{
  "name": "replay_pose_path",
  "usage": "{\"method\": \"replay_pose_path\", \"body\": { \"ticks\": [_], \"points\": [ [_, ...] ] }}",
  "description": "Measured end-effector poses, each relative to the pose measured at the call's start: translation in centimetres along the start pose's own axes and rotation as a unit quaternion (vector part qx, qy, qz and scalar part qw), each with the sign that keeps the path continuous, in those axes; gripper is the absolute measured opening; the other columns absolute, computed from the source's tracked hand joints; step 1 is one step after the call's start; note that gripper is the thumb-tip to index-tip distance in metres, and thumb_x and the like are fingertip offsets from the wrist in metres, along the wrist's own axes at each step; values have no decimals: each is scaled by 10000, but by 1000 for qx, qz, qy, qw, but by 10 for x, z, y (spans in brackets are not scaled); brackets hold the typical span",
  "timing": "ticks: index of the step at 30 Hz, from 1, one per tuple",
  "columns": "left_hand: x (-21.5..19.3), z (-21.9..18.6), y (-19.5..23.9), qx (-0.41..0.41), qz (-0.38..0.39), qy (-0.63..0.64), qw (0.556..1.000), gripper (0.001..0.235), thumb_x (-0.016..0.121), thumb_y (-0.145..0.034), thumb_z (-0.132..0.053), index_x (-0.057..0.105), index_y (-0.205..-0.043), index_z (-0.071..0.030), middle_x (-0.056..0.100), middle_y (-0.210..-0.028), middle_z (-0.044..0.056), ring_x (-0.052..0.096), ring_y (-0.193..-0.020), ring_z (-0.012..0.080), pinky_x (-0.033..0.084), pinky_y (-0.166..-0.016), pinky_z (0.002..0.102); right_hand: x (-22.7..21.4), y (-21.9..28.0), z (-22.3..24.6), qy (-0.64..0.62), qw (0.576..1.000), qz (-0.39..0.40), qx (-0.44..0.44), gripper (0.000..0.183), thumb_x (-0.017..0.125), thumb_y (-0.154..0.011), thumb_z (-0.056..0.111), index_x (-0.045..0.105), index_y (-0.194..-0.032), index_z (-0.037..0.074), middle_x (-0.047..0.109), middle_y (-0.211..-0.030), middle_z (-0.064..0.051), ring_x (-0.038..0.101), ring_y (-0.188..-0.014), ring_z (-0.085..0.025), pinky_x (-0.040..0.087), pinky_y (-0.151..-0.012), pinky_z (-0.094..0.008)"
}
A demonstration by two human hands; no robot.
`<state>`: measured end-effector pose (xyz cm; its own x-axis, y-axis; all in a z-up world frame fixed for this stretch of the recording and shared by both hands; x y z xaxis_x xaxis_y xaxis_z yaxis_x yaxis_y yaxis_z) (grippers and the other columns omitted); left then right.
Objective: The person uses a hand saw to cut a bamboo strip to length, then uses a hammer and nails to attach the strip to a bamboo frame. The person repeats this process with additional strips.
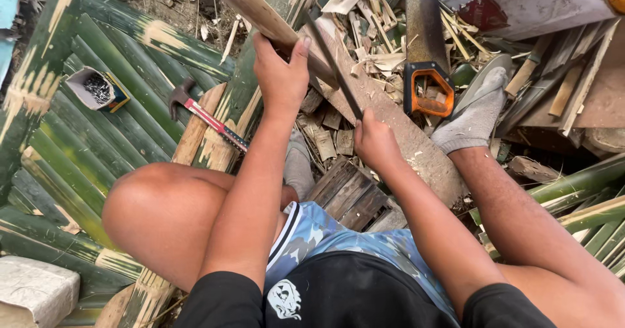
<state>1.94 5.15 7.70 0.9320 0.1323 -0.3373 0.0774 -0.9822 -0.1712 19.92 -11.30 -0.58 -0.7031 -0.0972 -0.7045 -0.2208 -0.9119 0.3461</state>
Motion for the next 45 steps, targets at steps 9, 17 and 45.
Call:
{"method": "replay_pose_path", "body": {
  "ticks": [9,17,45],
  "points": [
    [-4,13,-1,8,-27,-4,1000,601,817,-922,-257,481,-1311,53,690,-1129,224,711,-1038,351,548,-950,421,-27,25,2,-155,952,-216,-153,210,554,-1033,171,487,-1095,-18,632,-680,-276,669,-573,-444,509,-528,-520],
    [-16,19,-14,-21,-61,-14,998,568,824,-908,-283,513,-1238,60,711,-1094,217,716,-1005,342,544,-930,427,9,-13,2,-14,996,-60,-57,193,536,-1035,166,473,-1107,-1,627,-636,-235,645,-546,-405,504,-482,-483],
    [-23,79,-20,-73,-143,-53,986,566,840,-841,-346,552,-1083,77,715,-1024,252,717,-950,392,551,-867,451,33,-4,-27,-23,998,-60,-28,232,527,-1043,192,500,-1086,-34,631,-692,-303,634,-627,-520,510,-580,-579]
  ]
}}
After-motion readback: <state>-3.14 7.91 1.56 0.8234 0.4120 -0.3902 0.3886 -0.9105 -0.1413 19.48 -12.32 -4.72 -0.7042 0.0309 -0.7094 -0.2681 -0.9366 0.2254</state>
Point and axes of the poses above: each hand's wrist, its own y-axis away from the middle knuckle, its own x-axis out of the palm, z = x × y, the point moved 7 cm from there along -y, towards the middle knuckle
